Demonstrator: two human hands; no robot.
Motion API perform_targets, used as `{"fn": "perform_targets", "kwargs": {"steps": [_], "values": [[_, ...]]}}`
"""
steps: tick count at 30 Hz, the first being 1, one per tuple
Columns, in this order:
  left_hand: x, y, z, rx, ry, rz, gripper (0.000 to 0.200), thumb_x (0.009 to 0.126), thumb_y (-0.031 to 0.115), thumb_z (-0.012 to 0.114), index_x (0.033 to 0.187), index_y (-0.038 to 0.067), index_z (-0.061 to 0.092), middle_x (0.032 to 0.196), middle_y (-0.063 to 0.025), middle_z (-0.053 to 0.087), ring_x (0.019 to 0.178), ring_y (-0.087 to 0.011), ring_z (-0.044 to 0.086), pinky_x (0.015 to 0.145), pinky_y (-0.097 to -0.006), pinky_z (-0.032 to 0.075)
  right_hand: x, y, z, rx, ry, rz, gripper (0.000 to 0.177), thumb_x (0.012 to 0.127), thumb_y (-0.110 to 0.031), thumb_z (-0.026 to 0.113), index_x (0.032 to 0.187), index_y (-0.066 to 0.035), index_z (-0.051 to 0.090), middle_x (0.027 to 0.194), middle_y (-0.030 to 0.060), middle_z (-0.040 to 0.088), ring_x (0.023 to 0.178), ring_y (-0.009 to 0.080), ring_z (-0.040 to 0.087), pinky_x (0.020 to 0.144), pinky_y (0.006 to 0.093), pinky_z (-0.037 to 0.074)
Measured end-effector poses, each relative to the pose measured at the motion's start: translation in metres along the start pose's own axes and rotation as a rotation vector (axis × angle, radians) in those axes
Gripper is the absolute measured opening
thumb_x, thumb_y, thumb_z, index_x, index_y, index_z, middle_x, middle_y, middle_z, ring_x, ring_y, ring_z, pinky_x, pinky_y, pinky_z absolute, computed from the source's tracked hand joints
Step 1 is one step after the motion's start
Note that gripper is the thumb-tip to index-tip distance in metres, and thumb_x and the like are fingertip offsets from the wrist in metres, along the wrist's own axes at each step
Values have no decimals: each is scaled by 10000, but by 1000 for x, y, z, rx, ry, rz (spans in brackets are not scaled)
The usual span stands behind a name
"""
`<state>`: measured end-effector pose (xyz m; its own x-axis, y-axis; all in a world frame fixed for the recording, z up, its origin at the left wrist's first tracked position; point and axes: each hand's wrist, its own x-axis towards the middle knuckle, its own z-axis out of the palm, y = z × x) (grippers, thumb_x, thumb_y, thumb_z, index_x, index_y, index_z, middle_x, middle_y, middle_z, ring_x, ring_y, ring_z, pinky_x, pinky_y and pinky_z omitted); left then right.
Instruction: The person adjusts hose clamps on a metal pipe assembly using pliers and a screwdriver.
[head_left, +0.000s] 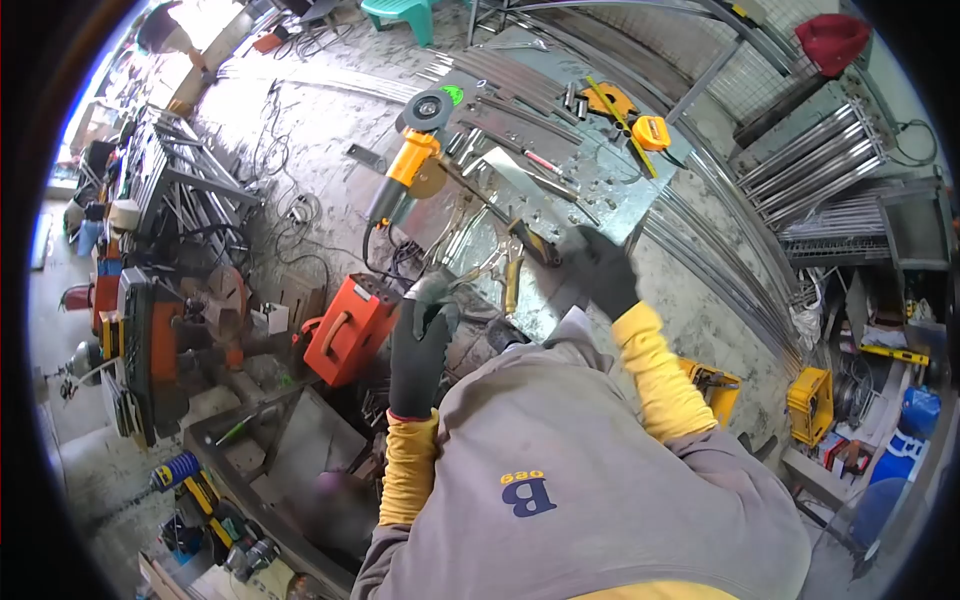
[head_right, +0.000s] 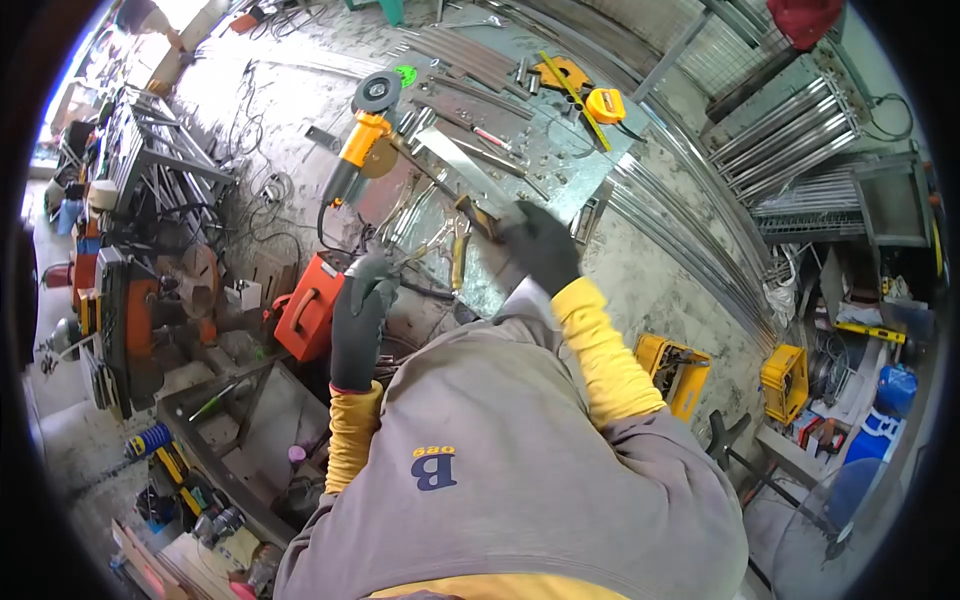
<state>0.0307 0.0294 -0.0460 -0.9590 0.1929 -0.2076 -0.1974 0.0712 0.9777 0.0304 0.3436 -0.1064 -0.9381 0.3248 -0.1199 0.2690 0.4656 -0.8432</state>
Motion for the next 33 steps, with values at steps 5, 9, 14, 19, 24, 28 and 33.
{"fn": "perform_targets", "kwargs": {"steps": [5, 9, 14, 19, 24, 28, 33], "values": [[-22, -45, -22, -125, 156, -148, 258, 1028, 102, 586, 1250, -4, 663, 1154, -78, 665, 1059, -154, 638, 933, -298, 517, 91, 47, -49, -573, 236, -37, 433, 885, -361, 745, 1244, -117, 745, 1206, 183, 714, 1092, 378, 694, 957, 471, 547], [-36, -62, -29, 30, 145, -77, 245, 1037, 80, 580, 1249, -14, 660, 1162, -75, 675, 1040, -149, 637, 926, -299, 520, 124, 35, -50, -721, 279, -200, 406, 840, -360, 766, 1194, -161, 764, 1193, 143, 706, 1114, 358, 677, 950, 487, 533], [-47, -58, -24, -119, 226, -221, 234, 1032, 96, 607, 1223, -20, 675, 1151, -57, 667, 1017, -124, 609, 902, -289, 515, 156, 28, -35, -773, 209, -381, 421, 860, -387, 757, 1232, -189, 744, 1170, 105, 716, 1122, 361, 659, 1000, 495, 487], [-67, -68, -33, 174, 257, -2, 250, 1030, 141, 624, 1225, 3, 696, 1038, -33, 665, 939, -110, 583, 843, -285, 508, 168, -1, -10, -817, 20, -331, 406, 862, -420, 753, 1171, -156, 755, 1051, 140, 738, 1032, 377, 698, 884, 517, 541], [-84, -109, -44, -29, 334, -169, 279, 1023, 158, 628, 1242, -10, 668, 999, -20, 654, 918, -105, 588, 832, -291, 515, 182, -34, 47, -621, 84, -679, 423, 756, -286, 756, 1147, -124, 754, 1020, 155, 714, 1011, 386, 678, 892, 516, 532], [-89, -103, -39, -170, 389, -224, 311, 1017, 163, 638, 1270, -15, 671, 1049, -36, 687, 951, -111, 613, 860, -292, 524, 197, -77, 94, -612, -117, -917, 342, 827, -210, 696, 1165, -174, 732, 1030, 94, 719, 1043, 355, 662, 917, 532, 474], [-102, -106, -46, -188, 444, -217, 320, 1021, 177, 639, 1277, -12, 671, 1101, -58, 711, 1005, -122, 637, 887, -291, 528, 207, -81, 121, -847, -215, -1066, 357, 838, -166, 689, 1173, -264, 760, 1037, 102, 740, 990, 339, 686, 850, 494, 460]]}}
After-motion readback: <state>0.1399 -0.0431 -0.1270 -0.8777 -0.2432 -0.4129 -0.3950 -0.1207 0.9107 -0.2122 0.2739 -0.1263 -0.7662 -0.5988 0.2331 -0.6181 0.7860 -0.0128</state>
